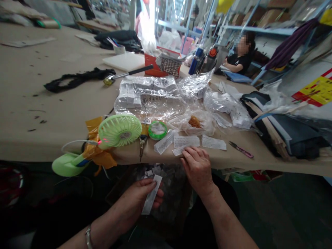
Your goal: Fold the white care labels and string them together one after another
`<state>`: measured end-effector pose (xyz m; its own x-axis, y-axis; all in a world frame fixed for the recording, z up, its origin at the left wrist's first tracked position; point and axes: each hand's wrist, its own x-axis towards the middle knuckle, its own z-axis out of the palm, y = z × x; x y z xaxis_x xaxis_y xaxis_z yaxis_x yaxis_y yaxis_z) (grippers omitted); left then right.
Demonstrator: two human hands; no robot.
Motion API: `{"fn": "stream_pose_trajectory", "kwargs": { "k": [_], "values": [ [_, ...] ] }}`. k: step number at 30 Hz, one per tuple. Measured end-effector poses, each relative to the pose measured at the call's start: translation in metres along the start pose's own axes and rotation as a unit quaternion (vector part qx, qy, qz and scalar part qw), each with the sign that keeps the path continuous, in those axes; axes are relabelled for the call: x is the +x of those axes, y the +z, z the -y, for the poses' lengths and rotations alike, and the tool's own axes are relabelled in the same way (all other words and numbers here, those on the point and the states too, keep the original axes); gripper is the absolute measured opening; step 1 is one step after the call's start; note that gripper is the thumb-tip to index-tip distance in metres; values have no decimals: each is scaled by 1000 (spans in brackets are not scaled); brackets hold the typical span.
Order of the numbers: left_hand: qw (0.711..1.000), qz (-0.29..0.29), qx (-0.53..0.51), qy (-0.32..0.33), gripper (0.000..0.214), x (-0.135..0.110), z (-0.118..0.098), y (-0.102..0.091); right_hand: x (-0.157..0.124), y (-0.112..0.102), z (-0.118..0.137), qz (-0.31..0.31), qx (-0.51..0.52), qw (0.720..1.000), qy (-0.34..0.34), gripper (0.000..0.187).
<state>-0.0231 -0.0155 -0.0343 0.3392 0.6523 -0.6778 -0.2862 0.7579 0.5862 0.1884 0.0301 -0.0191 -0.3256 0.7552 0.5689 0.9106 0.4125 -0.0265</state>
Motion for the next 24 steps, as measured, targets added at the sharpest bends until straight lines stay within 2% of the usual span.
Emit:
{"fn": "stream_pose_trajectory", "kwargs": {
  "k": [3,7,12,16,20,22,24],
  "values": [
    [1000,-4,-10,-5,15,-4,-9,8,1,-1,-2,-38,56,998,-6,8],
    [999,13,-29,-16,15,-7,-20,19,-2,0,-1,-63,114,991,9,8],
    [998,40,-46,-27,15,-9,-27,27,-2,3,-4,-41,90,995,17,18],
    [996,57,-61,-21,16,-10,-26,28,-3,3,-5,-57,114,992,23,15],
    [995,61,-79,-19,18,-10,-25,25,-13,-4,15,-78,231,970,6,23],
    [993,70,-98,-8,16,-10,-23,24,-19,-7,32,-52,298,952,-40,26],
    [989,82,-122,13,12,-9,-22,24,-24,-8,49,-20,322,943,-83,25]
  ]
}}
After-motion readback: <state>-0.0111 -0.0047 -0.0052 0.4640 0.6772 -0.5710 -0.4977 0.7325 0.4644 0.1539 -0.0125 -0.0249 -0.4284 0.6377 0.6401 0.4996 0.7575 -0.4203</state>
